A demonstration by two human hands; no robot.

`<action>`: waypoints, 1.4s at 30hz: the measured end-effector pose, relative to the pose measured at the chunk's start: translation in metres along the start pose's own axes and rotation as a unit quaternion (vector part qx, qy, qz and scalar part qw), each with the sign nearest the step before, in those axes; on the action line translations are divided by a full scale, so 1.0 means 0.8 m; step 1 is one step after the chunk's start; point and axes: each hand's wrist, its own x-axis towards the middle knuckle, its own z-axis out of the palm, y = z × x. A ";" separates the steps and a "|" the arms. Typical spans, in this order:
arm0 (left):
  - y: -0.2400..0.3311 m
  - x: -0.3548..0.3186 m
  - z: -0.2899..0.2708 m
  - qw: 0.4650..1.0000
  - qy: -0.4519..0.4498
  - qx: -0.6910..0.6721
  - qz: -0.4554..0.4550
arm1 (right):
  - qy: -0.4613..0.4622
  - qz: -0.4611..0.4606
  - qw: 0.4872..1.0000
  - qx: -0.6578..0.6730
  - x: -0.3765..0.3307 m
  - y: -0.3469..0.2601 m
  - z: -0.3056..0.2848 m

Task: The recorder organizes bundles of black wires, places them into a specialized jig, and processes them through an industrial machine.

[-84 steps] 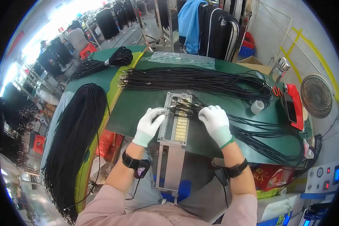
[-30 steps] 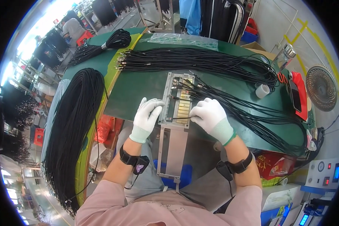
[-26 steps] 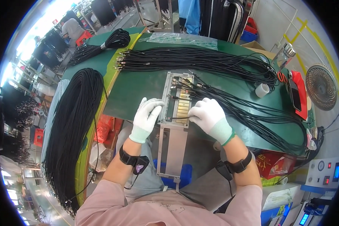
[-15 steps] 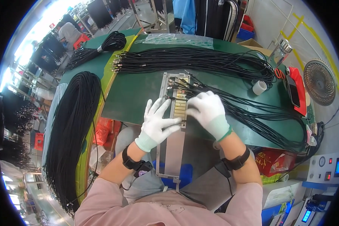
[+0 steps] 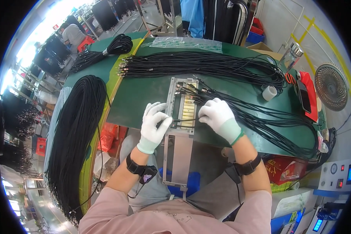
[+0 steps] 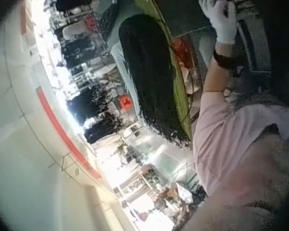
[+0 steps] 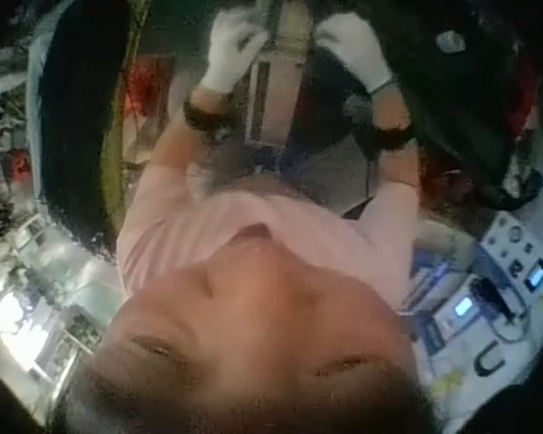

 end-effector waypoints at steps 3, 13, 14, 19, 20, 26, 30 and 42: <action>0.006 0.000 -0.002 0.999 -0.022 -0.023 0.020 | 0.029 -0.026 0.999 0.010 0.008 -0.030 0.015; -0.001 -0.001 -0.005 0.983 0.001 -0.183 -0.033 | 0.040 0.000 0.994 0.102 0.012 -0.033 0.008; 0.000 -0.001 -0.005 0.981 0.002 -0.189 -0.042 | 0.069 0.012 0.992 0.106 0.012 -0.036 0.009; 0.009 0.002 -0.005 0.992 -0.067 -0.100 0.049 | 0.055 -0.058 0.995 0.062 0.009 -0.062 0.027; 0.010 0.003 -0.005 0.993 -0.068 -0.070 0.066 | 0.050 -0.062 0.995 0.065 0.010 -0.062 0.027; 0.013 0.000 0.001 0.992 -0.076 -0.063 0.074 | -0.042 -0.017 0.993 0.111 0.010 -0.050 0.016; 0.012 -0.004 0.008 0.992 -0.077 -0.102 0.020 | -0.025 0.020 0.992 0.118 0.009 -0.052 0.017; 0.002 -0.003 -0.003 0.982 0.023 -0.174 -0.062 | -0.034 0.038 0.998 -0.038 0.000 -0.034 0.010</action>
